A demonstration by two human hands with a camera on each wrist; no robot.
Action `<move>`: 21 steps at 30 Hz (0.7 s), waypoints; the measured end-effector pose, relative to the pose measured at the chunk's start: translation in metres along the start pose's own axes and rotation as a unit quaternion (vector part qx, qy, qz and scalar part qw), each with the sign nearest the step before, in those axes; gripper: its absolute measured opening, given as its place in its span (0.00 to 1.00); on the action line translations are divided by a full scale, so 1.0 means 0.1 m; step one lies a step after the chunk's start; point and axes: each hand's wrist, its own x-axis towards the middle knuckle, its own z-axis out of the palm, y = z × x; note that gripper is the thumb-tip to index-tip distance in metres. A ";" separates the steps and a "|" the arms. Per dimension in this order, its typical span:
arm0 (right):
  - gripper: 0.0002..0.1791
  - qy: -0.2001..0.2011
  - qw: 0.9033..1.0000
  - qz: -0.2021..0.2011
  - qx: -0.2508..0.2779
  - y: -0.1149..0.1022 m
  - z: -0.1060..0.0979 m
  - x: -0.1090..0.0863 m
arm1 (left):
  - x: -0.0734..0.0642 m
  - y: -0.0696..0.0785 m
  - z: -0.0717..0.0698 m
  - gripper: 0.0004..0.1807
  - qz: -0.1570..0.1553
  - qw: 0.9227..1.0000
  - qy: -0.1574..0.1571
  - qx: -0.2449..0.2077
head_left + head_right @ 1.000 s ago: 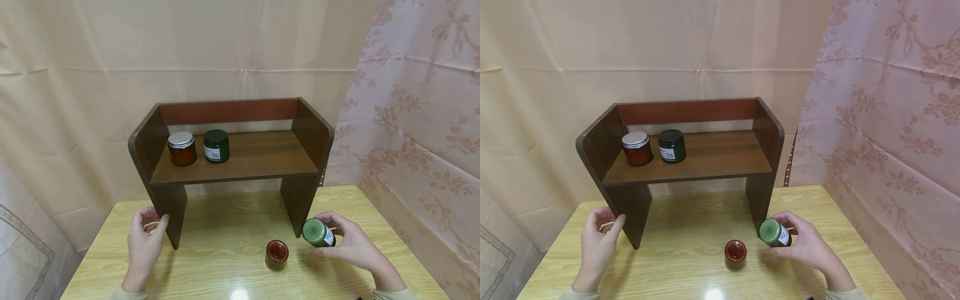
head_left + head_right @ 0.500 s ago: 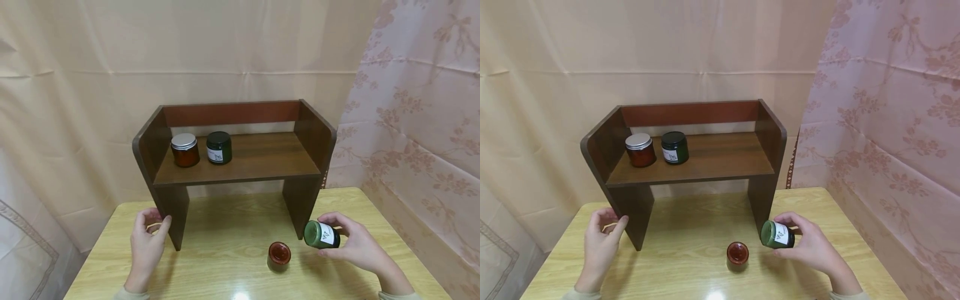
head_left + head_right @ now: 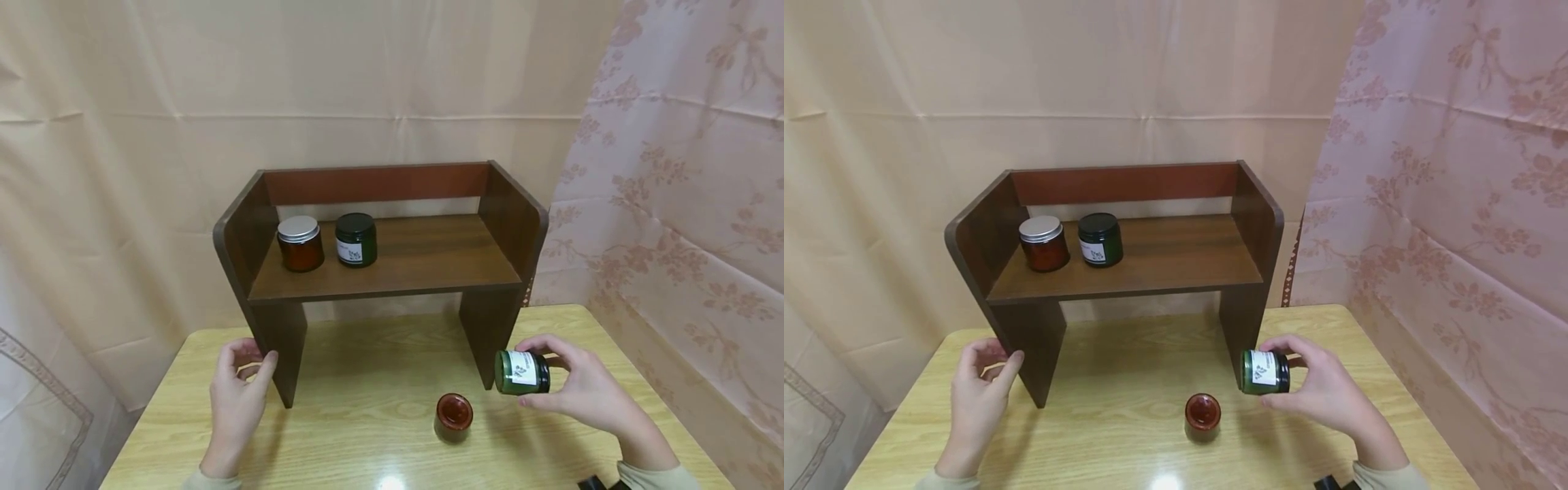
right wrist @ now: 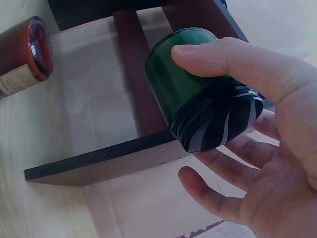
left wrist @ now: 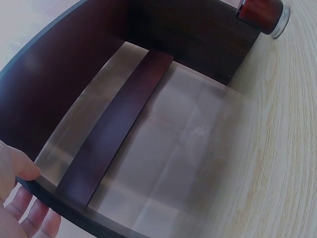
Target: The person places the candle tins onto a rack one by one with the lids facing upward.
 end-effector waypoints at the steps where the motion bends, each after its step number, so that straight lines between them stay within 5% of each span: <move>1: 0.41 0.001 1.000 0.001 -0.001 -0.01 0.00 0.01 | 0.00 0.00 0.00 0.15 0.001 1.000 0.002 -0.001; 21: 0.40 0.023 1.000 -0.016 0.009 -0.14 0.01 0.10 | 0.00 -0.01 0.01 0.17 0.003 1.000 0.010 -0.010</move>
